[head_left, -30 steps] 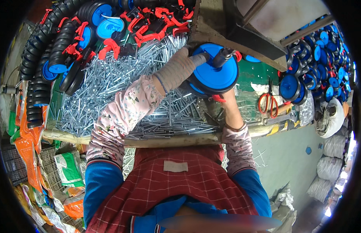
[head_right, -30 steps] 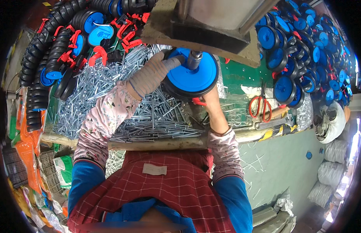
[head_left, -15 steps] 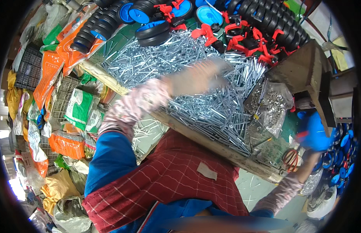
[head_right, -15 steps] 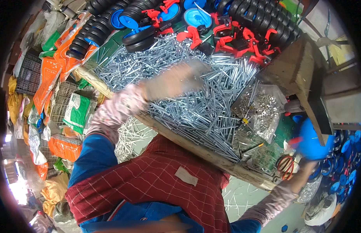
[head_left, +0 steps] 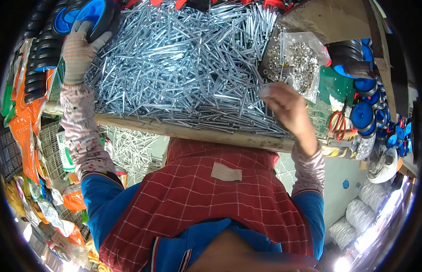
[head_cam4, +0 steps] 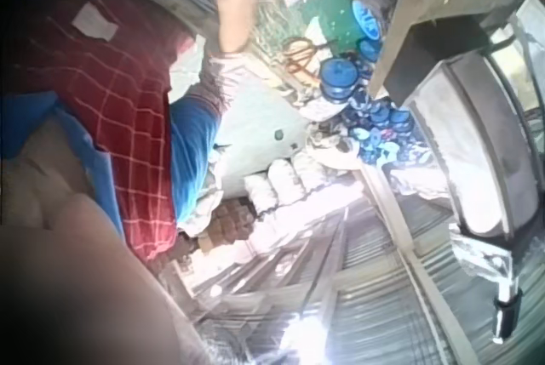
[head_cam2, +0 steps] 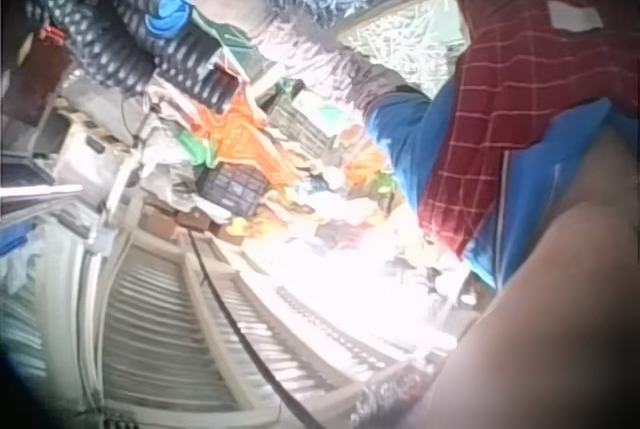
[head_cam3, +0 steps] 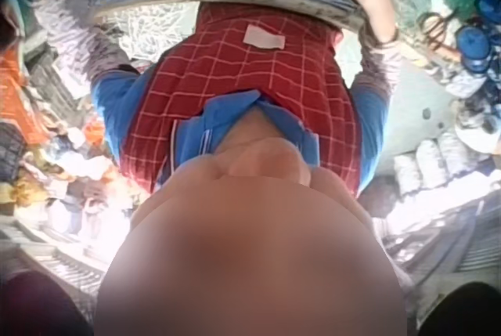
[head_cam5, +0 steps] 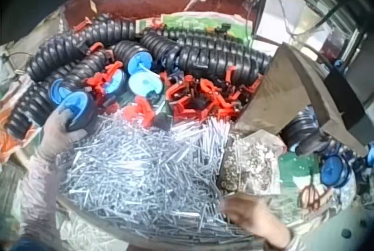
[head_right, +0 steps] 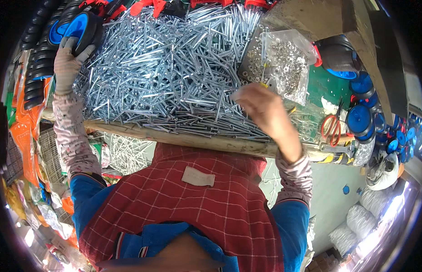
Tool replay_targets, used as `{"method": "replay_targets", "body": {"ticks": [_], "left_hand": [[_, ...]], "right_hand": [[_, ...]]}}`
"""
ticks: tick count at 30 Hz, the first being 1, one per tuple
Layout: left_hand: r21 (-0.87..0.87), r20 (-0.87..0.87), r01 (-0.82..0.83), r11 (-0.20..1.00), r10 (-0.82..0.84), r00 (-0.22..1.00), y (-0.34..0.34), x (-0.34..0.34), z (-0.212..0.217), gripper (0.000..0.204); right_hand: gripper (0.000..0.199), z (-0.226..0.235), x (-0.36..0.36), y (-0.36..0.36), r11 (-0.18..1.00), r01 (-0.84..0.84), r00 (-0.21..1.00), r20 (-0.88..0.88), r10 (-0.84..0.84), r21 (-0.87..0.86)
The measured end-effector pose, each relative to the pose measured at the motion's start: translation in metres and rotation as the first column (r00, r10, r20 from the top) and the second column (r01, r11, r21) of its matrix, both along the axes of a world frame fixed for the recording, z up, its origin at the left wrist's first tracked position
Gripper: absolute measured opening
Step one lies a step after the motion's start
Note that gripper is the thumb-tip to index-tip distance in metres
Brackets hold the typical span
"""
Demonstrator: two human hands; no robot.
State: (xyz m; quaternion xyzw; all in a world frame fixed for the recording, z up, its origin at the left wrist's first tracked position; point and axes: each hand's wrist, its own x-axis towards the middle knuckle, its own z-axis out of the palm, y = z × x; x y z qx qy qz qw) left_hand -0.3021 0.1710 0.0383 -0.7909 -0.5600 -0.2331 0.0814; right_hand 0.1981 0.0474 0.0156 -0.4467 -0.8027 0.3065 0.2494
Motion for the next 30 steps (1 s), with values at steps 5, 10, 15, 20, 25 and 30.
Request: {"method": "replay_targets", "body": {"ticks": [5, 10, 15, 20, 25, 30], "left_hand": [[0.250, 0.143, 0.303, 0.920, -0.344, 0.928, -0.045, 0.079, 0.020, 0.039], [-0.047, 0.820, 0.192, 0.980, -0.072, 0.567, -0.107, 0.168, 0.018, 0.040], [-0.303, 0.949, 0.450, 0.840, 0.225, 0.219, -0.143, 0.222, 0.000, 0.033], [-0.346, 0.931, 0.555, 0.757, 0.352, 0.100, -0.152, 0.229, -0.009, 0.051], [-0.275, 0.880, 0.572, 0.773, 0.442, -0.175, -0.153, 0.214, 0.005, 0.043], [-0.265, 0.948, 0.506, 0.821, 0.318, -0.020, -0.149, 0.182, 0.007, 0.074]], "right_hand": [[0.024, -0.002, -0.028, -0.003, 0.898, -0.409, 0.865, 0.382, 0.325, 0.162], [0.021, -0.002, -0.018, -0.007, 0.940, -0.203, 0.977, 0.126, 0.174, 0.274], [0.025, 0.033, -0.038, -0.022, 0.987, 0.149, 0.658, -0.739, -0.144, -0.060], [0.031, 0.033, -0.059, -0.011, 0.968, 0.089, 0.894, -0.447, 0.026, 0.234], [0.024, 0.054, -0.079, 0.018, 0.875, -0.258, 0.949, -0.060, 0.308, 0.409], [0.039, 0.051, -0.111, 0.100, 0.878, -0.201, 0.930, -0.197, 0.310, 0.434]]}}
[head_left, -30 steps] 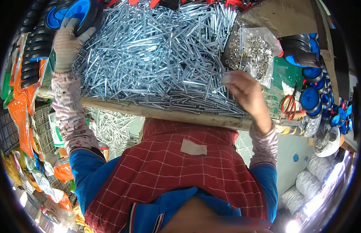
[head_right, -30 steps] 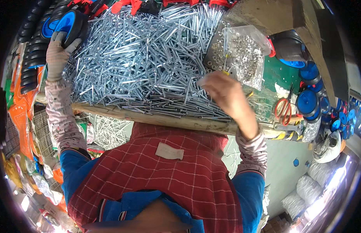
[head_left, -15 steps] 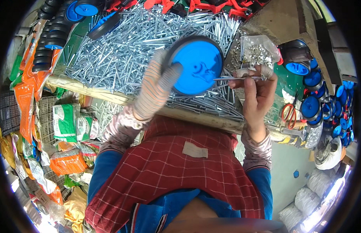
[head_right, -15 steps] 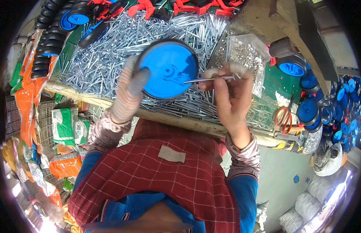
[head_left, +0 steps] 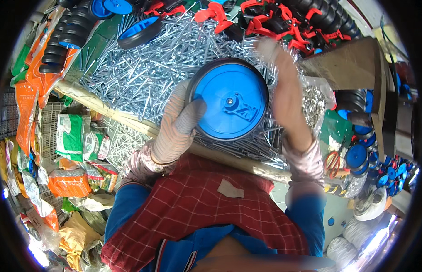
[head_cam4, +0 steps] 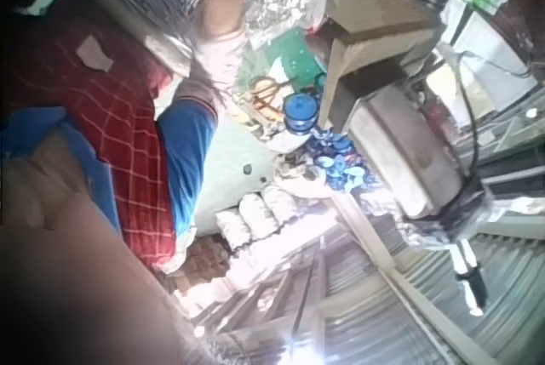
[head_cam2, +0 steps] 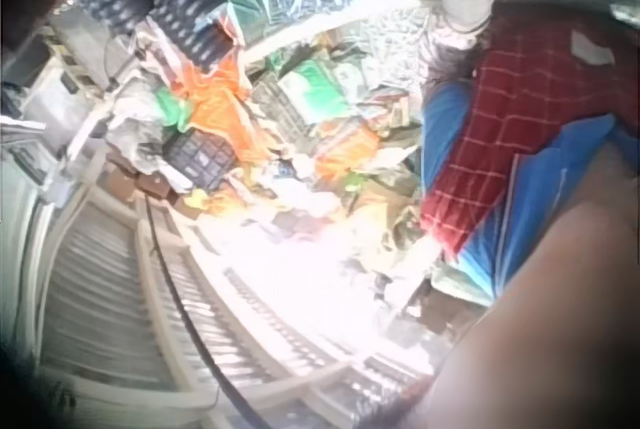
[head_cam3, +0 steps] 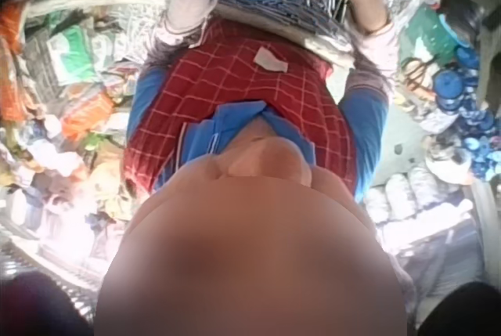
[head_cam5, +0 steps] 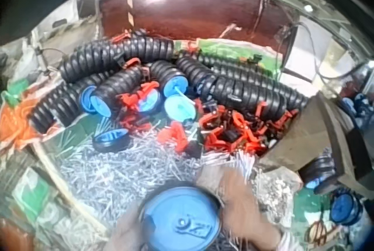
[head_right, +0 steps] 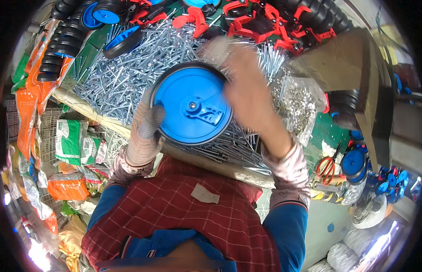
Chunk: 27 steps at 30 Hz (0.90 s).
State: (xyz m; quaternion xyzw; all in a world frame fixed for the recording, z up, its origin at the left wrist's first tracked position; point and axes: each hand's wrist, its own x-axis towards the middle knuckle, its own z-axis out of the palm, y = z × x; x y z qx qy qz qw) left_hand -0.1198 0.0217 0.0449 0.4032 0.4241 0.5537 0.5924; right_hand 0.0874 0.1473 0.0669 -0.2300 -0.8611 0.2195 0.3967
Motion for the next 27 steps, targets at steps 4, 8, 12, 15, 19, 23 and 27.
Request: {"method": "replay_targets", "body": {"ticks": [4, 8, 12, 15, 19, 23, 27], "left_hand": [[0.159, -0.253, 0.048, 0.986, -0.006, 0.968, -0.003, -0.011, -0.012, 0.051], [0.317, -0.833, 0.193, 0.928, 0.175, 0.525, -0.007, -0.014, -0.013, 0.048], [0.435, -0.765, 0.242, 0.868, 0.214, 0.607, -0.010, -0.025, -0.030, 0.050], [0.584, -0.679, 0.300, 0.754, 0.252, 0.690, -0.007, -0.032, -0.037, 0.047], [0.711, -0.606, 0.346, 0.612, 0.282, 0.744, -0.002, -0.031, -0.036, 0.042], [0.688, -0.631, 0.355, 0.633, 0.282, 0.722, -0.011, -0.038, -0.030, 0.041], [0.515, -0.690, 0.373, 0.772, 0.115, 0.715, -0.021, -0.050, -0.022, 0.038]], "right_hand": [[0.041, -0.071, -0.009, 0.116, 0.978, 0.203, 0.939, 0.273, -0.211, 0.056], [0.053, -0.093, -0.034, 0.148, 0.985, 0.153, 0.843, 0.531, -0.086, -0.084], [0.047, -0.060, -0.019, 0.124, 0.883, 0.141, 0.953, 0.303, 0.001, -0.447], [0.047, -0.031, -0.003, 0.080, 0.639, -0.088, 0.982, 0.040, 0.184, -0.764], [0.056, -0.003, -0.003, 0.022, 0.548, -0.154, 0.960, 0.007, 0.280, -0.822], [0.057, 0.000, -0.001, 0.012, 0.534, -0.152, 0.944, 0.038, 0.328, -0.832], [0.054, 0.005, -0.016, 0.005, 0.499, -0.140, 0.930, 0.060, 0.363, -0.855]]}}
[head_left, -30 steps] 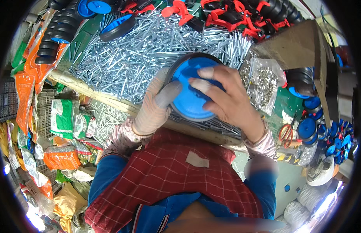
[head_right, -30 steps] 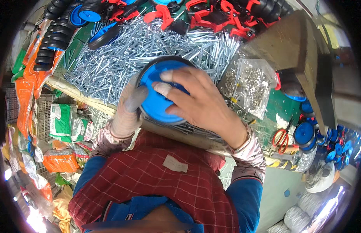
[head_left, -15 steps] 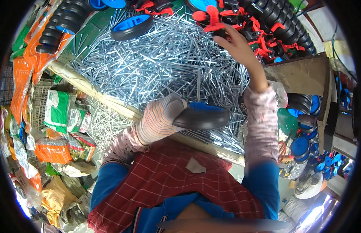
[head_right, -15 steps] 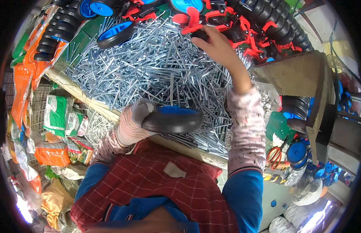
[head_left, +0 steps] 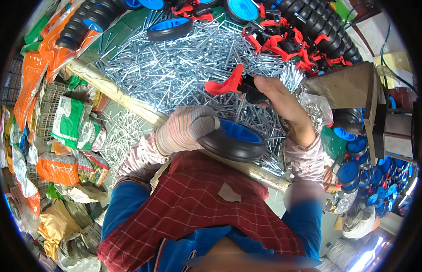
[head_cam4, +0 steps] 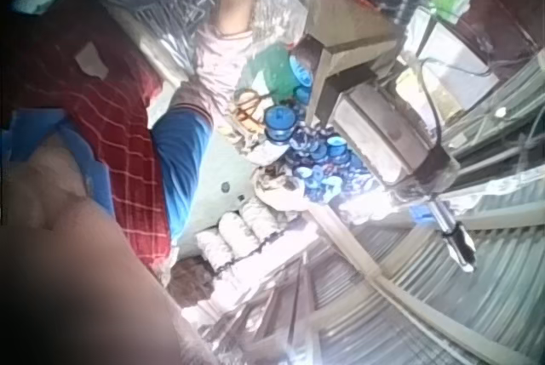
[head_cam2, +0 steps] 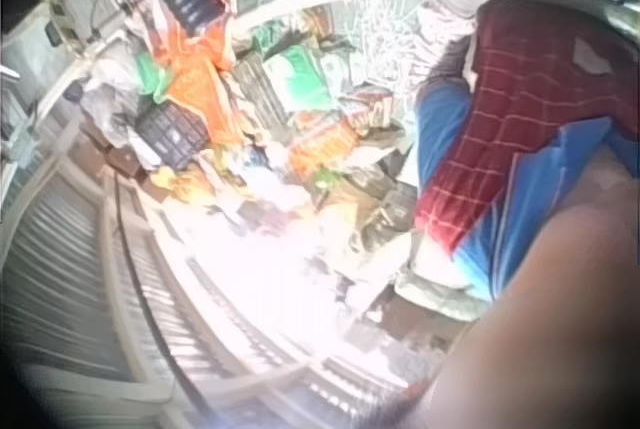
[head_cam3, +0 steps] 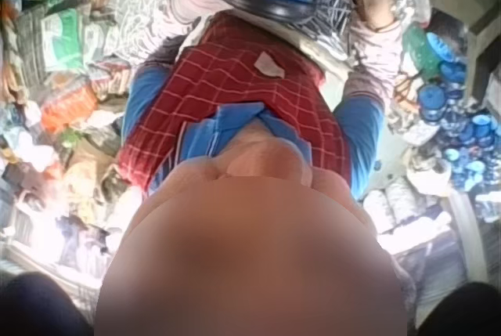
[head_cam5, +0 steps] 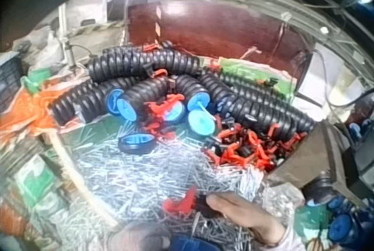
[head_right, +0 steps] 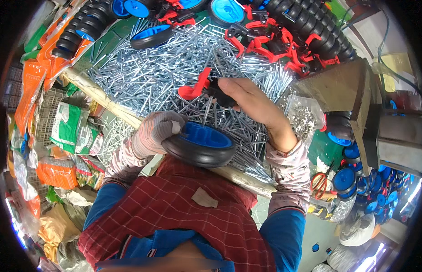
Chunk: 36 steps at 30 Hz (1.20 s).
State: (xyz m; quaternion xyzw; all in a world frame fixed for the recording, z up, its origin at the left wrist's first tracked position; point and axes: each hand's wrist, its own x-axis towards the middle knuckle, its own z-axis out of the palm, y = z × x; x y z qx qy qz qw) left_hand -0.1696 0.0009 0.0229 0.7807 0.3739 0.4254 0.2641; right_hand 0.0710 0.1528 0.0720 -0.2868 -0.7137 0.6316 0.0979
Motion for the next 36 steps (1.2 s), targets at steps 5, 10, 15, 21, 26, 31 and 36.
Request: {"method": "replay_targets", "body": {"ticks": [5, 10, 15, 21, 26, 31, 36], "left_hand": [[0.449, -0.328, 0.066, 0.891, 0.096, 0.940, -0.004, -0.017, 0.018, 0.028], [0.216, 0.206, -0.052, 0.975, 0.007, 0.978, -0.016, -0.048, 0.009, 0.018], [0.395, -0.165, -0.092, 0.914, 0.169, 0.972, -0.039, -0.064, 0.016, 0.021], [0.125, -0.029, -0.200, 0.972, 0.205, 0.978, -0.058, -0.079, 0.006, 0.013], [0.132, 0.016, -0.347, 0.929, 0.348, 0.937, -0.056, -0.078, 0.011, 0.003], [0.265, -0.034, -0.198, 0.944, 0.215, 0.976, -0.048, -0.064, 0.009, 0.005], [-0.020, 0.203, 0.037, 0.999, -0.032, 0.979, -0.054, -0.030, -0.020, 0.011]], "right_hand": [[0.051, 0.023, -0.041, -0.014, 0.694, -0.269, 0.953, 0.079, 0.294, 0.668], [0.061, 0.039, -0.087, -0.009, 0.701, -0.453, 0.877, 0.136, 0.461, 0.551], [0.056, 0.044, -0.127, 0.000, 0.727, -0.648, 0.762, 0.201, 0.616, 0.225], [0.036, 0.034, -0.148, -0.008, 0.572, -0.766, 0.639, 0.250, 0.727, 0.294], [0.044, -0.023, -0.183, 0.066, 0.479, 0.097, 0.995, -0.102, -0.016, 0.872], [0.038, -0.058, -0.177, 0.092, 0.415, -0.149, 0.989, 0.132, 0.069, 0.898], [0.037, -0.002, -0.045, 0.016, 0.565, -0.012, 0.992, -0.061, 0.111, 0.825]]}}
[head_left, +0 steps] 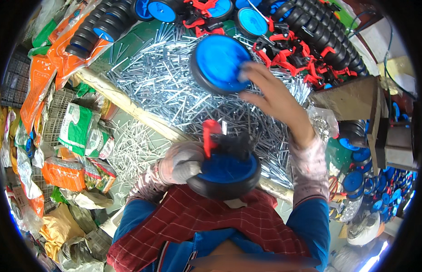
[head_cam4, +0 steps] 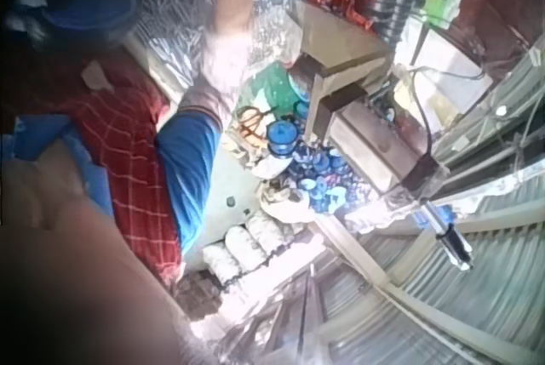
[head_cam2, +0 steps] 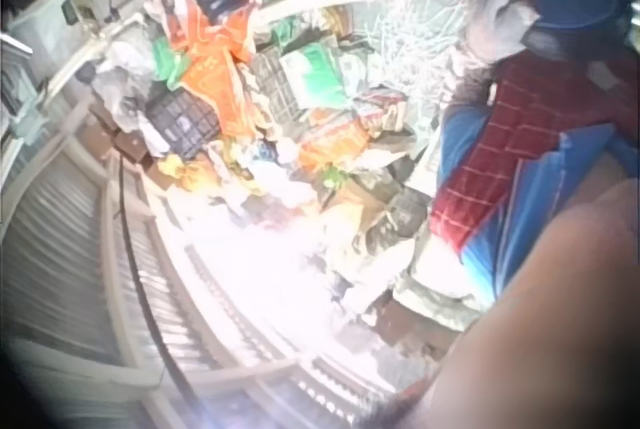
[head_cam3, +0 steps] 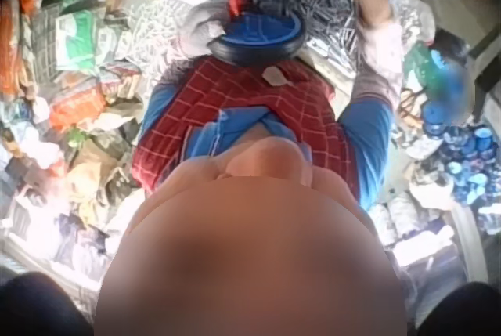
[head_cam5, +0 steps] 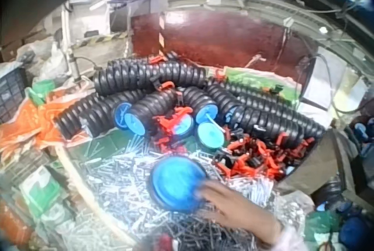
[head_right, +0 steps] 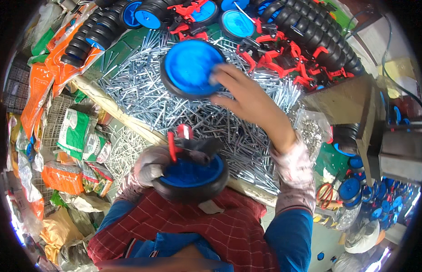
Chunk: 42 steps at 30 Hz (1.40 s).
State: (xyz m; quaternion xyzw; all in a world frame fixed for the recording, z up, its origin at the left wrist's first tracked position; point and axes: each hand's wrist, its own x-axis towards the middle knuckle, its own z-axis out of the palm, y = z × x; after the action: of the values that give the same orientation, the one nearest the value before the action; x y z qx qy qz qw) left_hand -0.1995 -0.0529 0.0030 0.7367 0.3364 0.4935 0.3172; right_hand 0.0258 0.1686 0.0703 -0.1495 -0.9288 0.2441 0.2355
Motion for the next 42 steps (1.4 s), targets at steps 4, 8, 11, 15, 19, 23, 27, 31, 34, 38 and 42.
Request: {"method": "replay_targets", "body": {"ticks": [4, 8, 11, 15, 19, 23, 27, 31, 34, 38, 42], "left_hand": [[-0.018, 0.000, 0.197, 0.980, -0.197, 0.980, 0.012, 0.052, 0.001, 0.012], [-0.570, 0.088, 0.399, 0.718, -0.430, 0.899, 0.017, 0.099, 0.001, 0.025], [-0.308, -0.255, 0.302, 0.902, -0.384, 0.888, 0.023, 0.130, -0.013, 0.046], [-0.356, -0.273, 0.263, 0.897, -0.369, 0.889, 0.019, 0.147, -0.002, 0.033], [-0.890, 0.352, 0.391, 0.235, -0.190, 0.916, 0.018, 0.147, 0.001, 0.034], [-0.881, 0.344, 0.417, 0.224, -0.302, 0.889, 0.018, 0.147, -0.009, 0.036], [-0.849, 0.501, 0.526, 0.057, -0.232, 0.834, 0.021, 0.165, 0.012, 0.047], [-0.879, 0.339, 0.435, 0.196, -0.384, 0.859, 0.021, 0.164, -0.009, 0.041], [-0.671, 0.181, 0.586, 0.455, -0.665, 0.724, 0.023, 0.171, -0.016, 0.032], [0.114, -0.296, 0.608, 0.786, -0.557, 0.776, 0.035, 0.181, -0.011, 0.032], [0.085, -0.298, 0.642, 0.762, -0.596, 0.746, 0.051, 0.183, -0.008, 0.029]], "right_hand": [[0.035, -0.018, 0.113, -0.063, 0.942, 0.303, 0.948, -0.049, -0.313, -0.145], [0.060, -0.049, 0.151, -0.121, 0.469, 0.395, 0.672, -0.100, -0.734, -0.789], [0.062, -0.071, 0.174, -0.142, 0.354, 0.513, 0.660, 0.095, -0.746, -0.782], [0.045, -0.088, 0.187, -0.158, 0.325, 0.518, 0.576, 0.042, -0.817, -0.791], [0.034, -0.066, 0.192, -0.170, 0.352, 0.554, 0.539, 0.003, -0.842, -0.754], [0.032, -0.054, 0.194, -0.174, 0.382, 0.593, 0.486, -0.063, -0.872, -0.709], [0.038, -0.044, 0.200, -0.179, 0.416, 0.701, 0.480, -0.048, -0.876, -0.579], [0.047, -0.033, 0.205, -0.192, 0.630, 0.716, 0.594, -0.211, -0.776, -0.300], [0.046, -0.036, 0.216, -0.198, 0.799, 0.562, 0.751, -0.274, -0.601, -0.215], [0.020, -0.065, 0.245, -0.158, 0.381, 0.799, 0.451, 0.045, -0.891, -0.466], [0.018, -0.104, 0.260, -0.113, 0.356, 0.930, 0.355, -0.029, -0.935, -0.089]]}}
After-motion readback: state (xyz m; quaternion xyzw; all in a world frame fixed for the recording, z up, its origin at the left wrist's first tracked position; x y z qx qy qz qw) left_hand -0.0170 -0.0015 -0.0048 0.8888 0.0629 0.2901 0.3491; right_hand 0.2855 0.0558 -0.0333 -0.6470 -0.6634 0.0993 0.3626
